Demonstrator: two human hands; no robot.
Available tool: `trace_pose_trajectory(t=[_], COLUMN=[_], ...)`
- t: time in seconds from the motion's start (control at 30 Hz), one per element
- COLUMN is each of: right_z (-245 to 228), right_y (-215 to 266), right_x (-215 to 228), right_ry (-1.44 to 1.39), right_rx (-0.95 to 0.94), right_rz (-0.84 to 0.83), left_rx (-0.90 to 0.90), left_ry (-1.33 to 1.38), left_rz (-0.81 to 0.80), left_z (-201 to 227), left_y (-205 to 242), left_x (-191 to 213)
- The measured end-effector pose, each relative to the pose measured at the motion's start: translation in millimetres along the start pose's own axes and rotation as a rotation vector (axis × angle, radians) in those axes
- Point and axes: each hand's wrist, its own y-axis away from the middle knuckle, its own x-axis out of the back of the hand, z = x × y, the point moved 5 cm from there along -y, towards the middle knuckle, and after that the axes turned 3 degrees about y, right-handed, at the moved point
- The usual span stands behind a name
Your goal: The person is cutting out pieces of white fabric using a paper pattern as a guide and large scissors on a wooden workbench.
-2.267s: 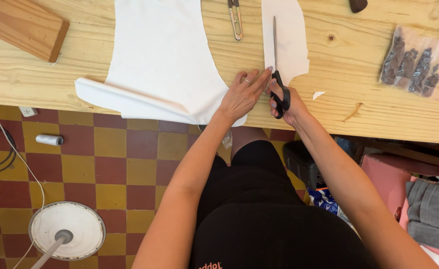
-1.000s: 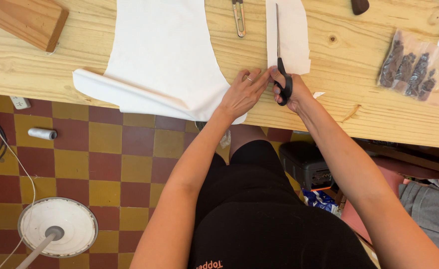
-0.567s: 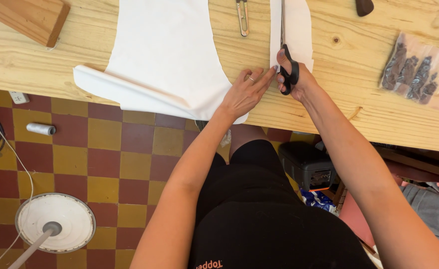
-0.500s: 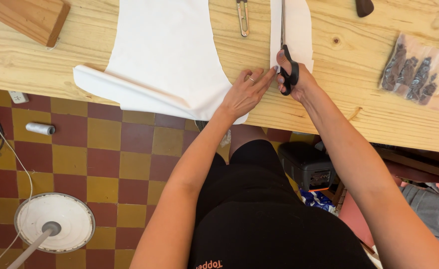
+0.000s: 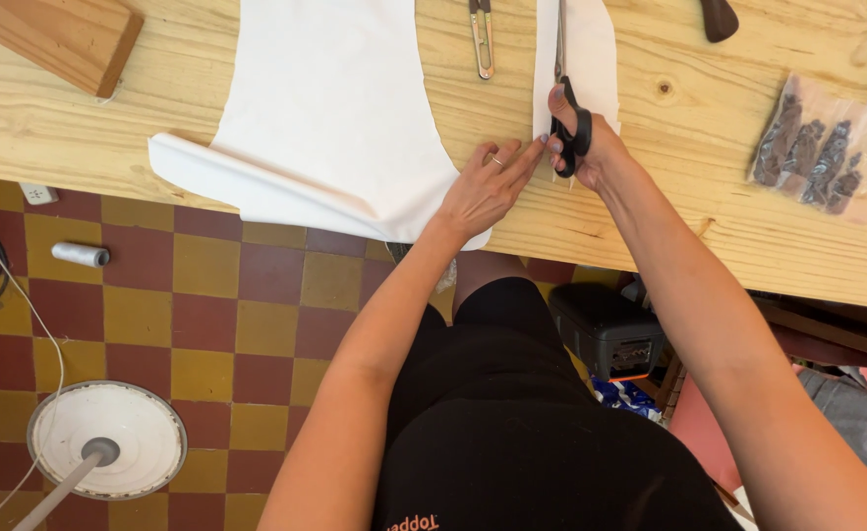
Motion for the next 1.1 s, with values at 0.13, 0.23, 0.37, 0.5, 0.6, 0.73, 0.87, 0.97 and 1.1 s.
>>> trace_pose_trajectory(t=[0.13,0.23,0.37,0.5,0.6,0.73,0.87,0.97,1.1], right_z=[-4.3,-5.5,-1.3,4.2,2.7,5.7,9.4,14.8,23.4], right_y=[-1.5,-2.4,-10.2,-20.0,-17.4,-11.3,1.2,31.4,49.4], right_x=[1.3,0.4,3.7,7.5,8.0,9.1,34.4,70.4,115.0], right_ry=[0.049,0.036,0.037,0.020,0.034,0.028,0.024,0.177,0.816], right_rx=[-0.007,0.005,0.010,0.042,0.042,0.036,0.324,0.506,0.719], right_rz=[-0.001,-0.003,0.011,-0.022,-0.023,-0.018,0.007,0.127,0.608], left_rx=[-0.008,-0.016,-0.014,-0.023,-0.026,-0.041,0.057,0.115,0.295], left_ry=[-0.020,-0.020,-0.010,-0.017,-0.020,-0.024,0.245,0.352,0.446], left_rz=[-0.019,0.005,-0.008,-0.028,-0.043,-0.009,0.219,0.255,0.192], left_z=[0.4,0.8,0.7,0.4,1.3,6.0,2.1,3.4,-18.1], left_y=[2.2,2.2,1.2,0.1,0.8,2.6,9.4,17.5,4.5], left_x=[-1.2,-2.3,-2.0,-0.5,-2.8,-5.5,-9.4,-18.7,-41.5])
